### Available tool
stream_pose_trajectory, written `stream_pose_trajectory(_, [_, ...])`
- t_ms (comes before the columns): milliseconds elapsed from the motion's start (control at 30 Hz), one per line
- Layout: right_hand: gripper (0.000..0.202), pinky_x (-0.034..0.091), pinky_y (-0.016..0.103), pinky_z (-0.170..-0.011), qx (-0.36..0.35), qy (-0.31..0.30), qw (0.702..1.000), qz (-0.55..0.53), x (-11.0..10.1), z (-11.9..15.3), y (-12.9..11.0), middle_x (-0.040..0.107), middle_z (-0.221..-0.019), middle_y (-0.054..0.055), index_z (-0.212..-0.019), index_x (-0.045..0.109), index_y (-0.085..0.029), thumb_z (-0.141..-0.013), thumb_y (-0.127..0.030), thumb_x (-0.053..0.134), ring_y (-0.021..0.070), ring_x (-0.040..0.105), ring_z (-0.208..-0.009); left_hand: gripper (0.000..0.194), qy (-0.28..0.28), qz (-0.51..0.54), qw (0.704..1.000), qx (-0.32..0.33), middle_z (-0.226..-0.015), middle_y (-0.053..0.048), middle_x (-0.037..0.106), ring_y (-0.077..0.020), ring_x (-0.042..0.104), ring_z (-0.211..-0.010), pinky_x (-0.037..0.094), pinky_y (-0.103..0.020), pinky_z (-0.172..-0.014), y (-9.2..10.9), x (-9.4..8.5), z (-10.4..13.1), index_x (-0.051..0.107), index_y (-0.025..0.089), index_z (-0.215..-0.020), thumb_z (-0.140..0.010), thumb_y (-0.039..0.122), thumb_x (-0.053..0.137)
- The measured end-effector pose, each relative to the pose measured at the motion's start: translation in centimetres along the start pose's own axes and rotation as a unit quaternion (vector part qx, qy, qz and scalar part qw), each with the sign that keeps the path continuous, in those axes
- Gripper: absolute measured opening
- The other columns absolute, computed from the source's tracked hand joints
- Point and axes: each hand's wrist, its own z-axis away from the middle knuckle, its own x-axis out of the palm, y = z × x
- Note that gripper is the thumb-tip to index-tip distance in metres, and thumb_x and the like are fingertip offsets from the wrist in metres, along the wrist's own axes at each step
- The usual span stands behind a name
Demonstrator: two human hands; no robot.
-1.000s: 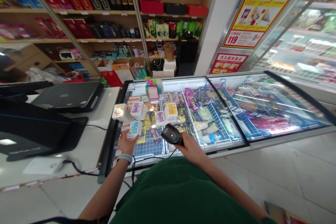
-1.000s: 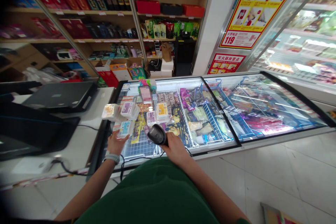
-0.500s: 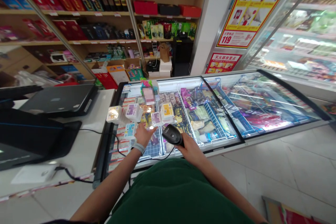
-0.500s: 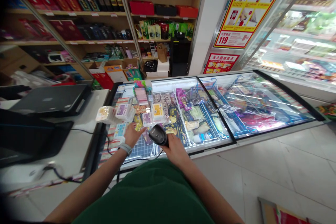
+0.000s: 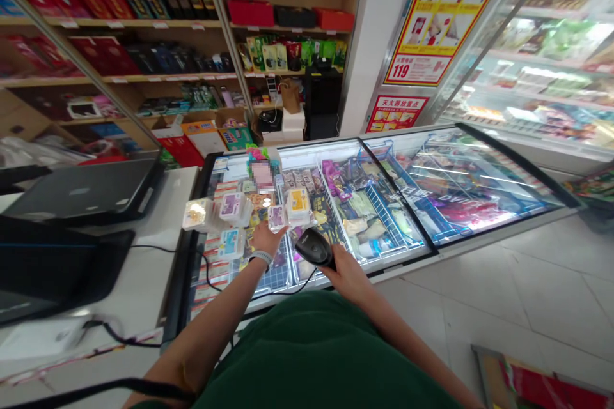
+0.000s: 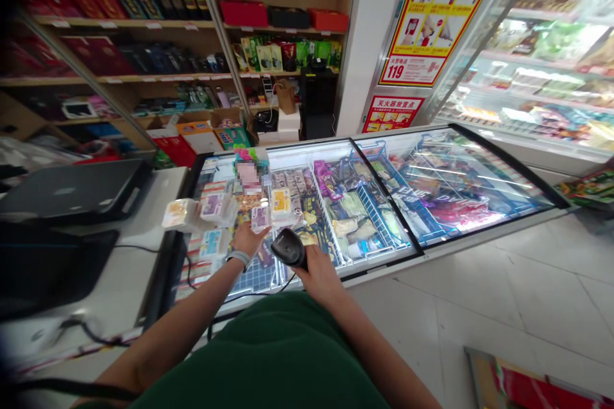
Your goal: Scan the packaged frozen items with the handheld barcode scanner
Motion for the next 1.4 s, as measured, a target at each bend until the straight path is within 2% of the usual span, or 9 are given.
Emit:
stream_pose_trajectory(133, [0.015,0.039,0.031,-0.075,-0.001,-0.008,1.0,-0.001,0.0,-0.3,-0.3,0.06,-0.097,0.009,-0.099,0.052,-0.017,-0.088,-0.023,0.06,0.0223,0.058,-0.089,0.065,0.013,0.005,1.0,0.012,-0.126,-0.017,0.06,-0.0358,0.054,-0.12,0.041,-0.051,-0.096,-1.4,-0.2,0.1,0.056,0.019,-0.123,-0.074,0.06,0.064])
stream_pose_trajectory(233, [0.014,0.04,0.031,-0.075,0.002,-0.015,1.0,0.002,0.0,-0.6,-0.6,0.061,-0.097,0.009,-0.098,0.052,-0.017,-0.087,-0.023,0.06,0.0227,0.058,-0.089,0.067,0.023,0.01,0.999,0.02,-0.127,-0.016,0.061,-0.0342,0.054,-0.12,0.041,-0.049,-0.096,-2.3,-0.3,0.0,0.052,0.021,-0.128,-0.073,0.057,0.066])
stream_pose_trajectory(467, [0.017,0.042,0.031,-0.08,-0.011,-0.025,1.0,-0.016,0.2,-0.8,-0.9,0.06,-0.102,0.009,-0.101,0.053,-0.016,-0.088,-0.023,0.061,0.0231,0.058,-0.096,0.056,0.051,0.019,0.998,0.033,-0.119,-0.015,0.064,-0.033,0.058,-0.114,0.042,-0.047,-0.093,-2.8,-0.4,-0.1,0.058,0.018,-0.118,-0.073,0.051,0.067])
stream_pose_trajectory(600, [0.018,0.042,0.031,-0.08,-0.009,-0.024,1.0,-0.011,0.3,-0.8,-0.8,0.06,-0.101,0.009,-0.102,0.053,-0.016,-0.088,-0.025,0.061,0.0232,0.059,-0.095,0.056,0.072,0.024,0.995,0.059,-0.118,-0.013,0.065,-0.0315,0.058,-0.113,0.041,-0.045,-0.094,-3.4,-1.5,0.9,0.058,0.019,-0.119,-0.072,0.046,0.069])
stream_pose_trajectory(733, [0.016,0.042,0.031,-0.077,-0.015,-0.026,1.0,0.001,0.4,-0.9,-0.8,0.059,-0.1,0.009,-0.1,0.053,-0.017,-0.088,-0.025,0.06,0.0232,0.059,-0.093,0.057,0.092,0.031,0.991,0.094,-0.122,-0.012,0.063,-0.0297,0.055,-0.117,0.039,-0.043,-0.098,-5.0,-3.1,2.4,0.055,0.02,-0.123,-0.073,0.042,0.07])
stream_pose_trajectory(900, [0.014,0.041,0.031,-0.078,-0.043,-0.033,0.999,0.004,0.6,-1.1,-1.5,0.06,-0.099,0.008,-0.099,0.052,-0.018,-0.088,-0.024,0.059,0.0226,0.058,-0.092,0.055,0.158,0.044,0.97,0.177,-0.122,-0.011,0.062,-0.0305,0.054,-0.117,0.037,-0.044,-0.1,-6.7,-5.0,4.3,0.055,0.021,-0.124,-0.074,0.039,0.071])
stream_pose_trajectory(1100, [0.016,0.041,0.031,-0.082,-0.068,-0.052,0.996,-0.001,0.5,-1.3,-2.6,0.059,-0.101,0.008,-0.099,0.051,-0.018,-0.086,-0.021,0.059,0.0226,0.057,-0.096,0.054,0.197,0.038,0.954,0.223,-0.123,-0.012,0.061,-0.0305,0.054,-0.117,0.033,-0.045,-0.104,-7.4,-6.2,5.6,0.056,0.021,-0.125,-0.077,0.041,0.069])
stream_pose_trajectory(1200, [0.016,0.041,0.032,-0.082,-0.078,-0.059,0.995,-0.003,0.5,-1.3,-2.9,0.06,-0.101,0.008,-0.1,0.051,-0.017,-0.086,-0.021,0.059,0.023,0.057,-0.096,0.053,0.186,0.027,0.959,0.212,-0.126,-0.012,0.06,-0.0305,0.052,-0.121,0.028,-0.045,-0.109,-7.5,-6.6,6.0,0.056,0.021,-0.127,-0.079,0.041,0.067])
stream_pose_trajectory(1400, [0.015,0.04,0.031,-0.08,-0.089,-0.069,0.994,0.011,0.7,-1.4,-3.2,0.061,-0.102,0.009,-0.101,0.051,-0.017,-0.088,-0.023,0.058,0.0234,0.057,-0.094,0.056,0.123,-0.002,0.983,0.138,-0.135,-0.01,0.055,-0.032,0.046,-0.129,0.023,-0.047,-0.112,-7.1,-7.5,6.9,0.053,0.025,-0.132,-0.08,0.043,0.065])
